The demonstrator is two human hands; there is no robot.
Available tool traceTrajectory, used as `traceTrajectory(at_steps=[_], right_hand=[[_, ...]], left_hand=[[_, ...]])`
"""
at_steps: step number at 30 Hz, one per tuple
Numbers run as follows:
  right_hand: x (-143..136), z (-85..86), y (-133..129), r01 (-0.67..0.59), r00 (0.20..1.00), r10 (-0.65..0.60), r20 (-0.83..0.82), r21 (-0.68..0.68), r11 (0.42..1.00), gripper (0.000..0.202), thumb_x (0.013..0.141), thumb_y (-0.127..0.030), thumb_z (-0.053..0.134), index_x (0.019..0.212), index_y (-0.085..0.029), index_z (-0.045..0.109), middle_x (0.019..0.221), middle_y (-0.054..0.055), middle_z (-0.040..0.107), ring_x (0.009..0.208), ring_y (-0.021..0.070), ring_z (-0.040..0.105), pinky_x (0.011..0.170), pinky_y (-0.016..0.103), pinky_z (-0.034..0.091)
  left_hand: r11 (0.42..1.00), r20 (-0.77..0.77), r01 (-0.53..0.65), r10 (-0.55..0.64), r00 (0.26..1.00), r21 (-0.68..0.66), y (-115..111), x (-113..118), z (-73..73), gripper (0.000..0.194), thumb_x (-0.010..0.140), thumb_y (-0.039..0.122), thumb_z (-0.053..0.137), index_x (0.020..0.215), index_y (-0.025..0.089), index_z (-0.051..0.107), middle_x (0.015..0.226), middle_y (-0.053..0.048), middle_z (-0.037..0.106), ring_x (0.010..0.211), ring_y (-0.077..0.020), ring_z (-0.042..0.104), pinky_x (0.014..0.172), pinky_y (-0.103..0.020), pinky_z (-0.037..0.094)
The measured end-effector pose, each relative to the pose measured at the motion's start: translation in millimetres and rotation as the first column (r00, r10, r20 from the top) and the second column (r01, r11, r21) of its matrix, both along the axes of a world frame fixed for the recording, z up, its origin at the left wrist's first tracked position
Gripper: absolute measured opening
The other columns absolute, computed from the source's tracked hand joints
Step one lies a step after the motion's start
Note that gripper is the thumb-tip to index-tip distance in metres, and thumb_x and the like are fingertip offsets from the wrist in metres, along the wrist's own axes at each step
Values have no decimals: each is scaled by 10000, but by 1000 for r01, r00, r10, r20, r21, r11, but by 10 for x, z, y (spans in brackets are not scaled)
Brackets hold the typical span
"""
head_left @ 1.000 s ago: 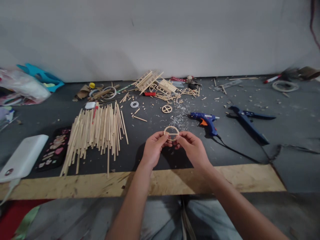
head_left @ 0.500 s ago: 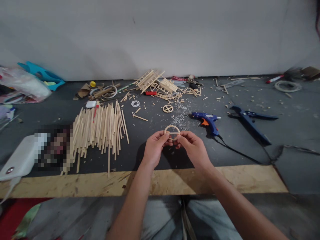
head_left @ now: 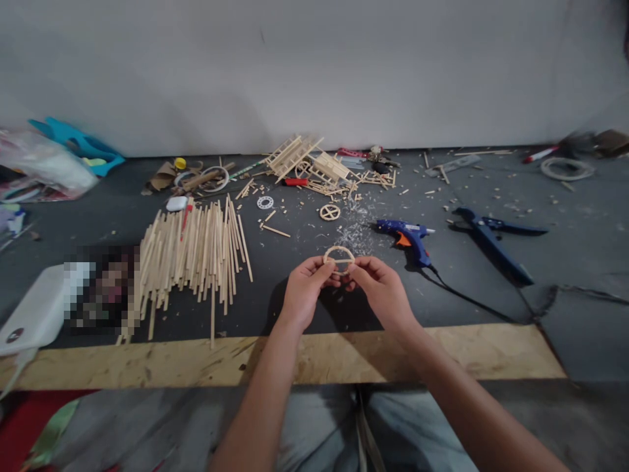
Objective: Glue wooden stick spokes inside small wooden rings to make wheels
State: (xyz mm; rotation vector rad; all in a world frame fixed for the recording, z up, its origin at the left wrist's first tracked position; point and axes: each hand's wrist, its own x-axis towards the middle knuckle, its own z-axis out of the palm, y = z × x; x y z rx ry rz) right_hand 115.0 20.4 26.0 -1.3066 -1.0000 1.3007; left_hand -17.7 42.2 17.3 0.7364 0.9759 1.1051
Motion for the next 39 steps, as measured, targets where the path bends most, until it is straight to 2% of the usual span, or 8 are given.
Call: traceTrajectory(at_steps=[8, 28, 39], right_hand=[[-21, -48, 1, 17, 997, -16, -80, 4, 1000, 157, 761, -353, 607, 784, -198, 589, 704, -10, 595, 627, 121, 558, 628, 265, 465], [13, -19, 3, 13, 1000, -12, 16, -16, 1000, 145, 768, -327, 606, 767, -182, 600, 677, -10, 622, 610, 114, 571, 636, 259, 452], [39, -52, 1, -3, 1000, 3, -11, -25, 1000, 148, 769, -329, 609, 789, -183, 608, 696, -9, 621, 624, 112, 575, 638, 257, 452]], left_hand=[[1000, 23, 4, -4, 1000, 5, 3, -7, -23, 137, 684, 253, 716, 746, 141, 667, 668, 3, 661, 551, -79, 570, 576, -214, 464], [1000, -6, 4, -4, 1000, 14, 6, -1, -43, 142, 707, 262, 707, 750, 135, 659, 664, 13, 648, 551, -64, 578, 559, -185, 468], [1000, -15, 5, -5, 1000, 19, 3, -3, -54, 177, 686, 280, 716, 768, 134, 658, 688, 4, 643, 570, -77, 571, 550, -202, 461]])
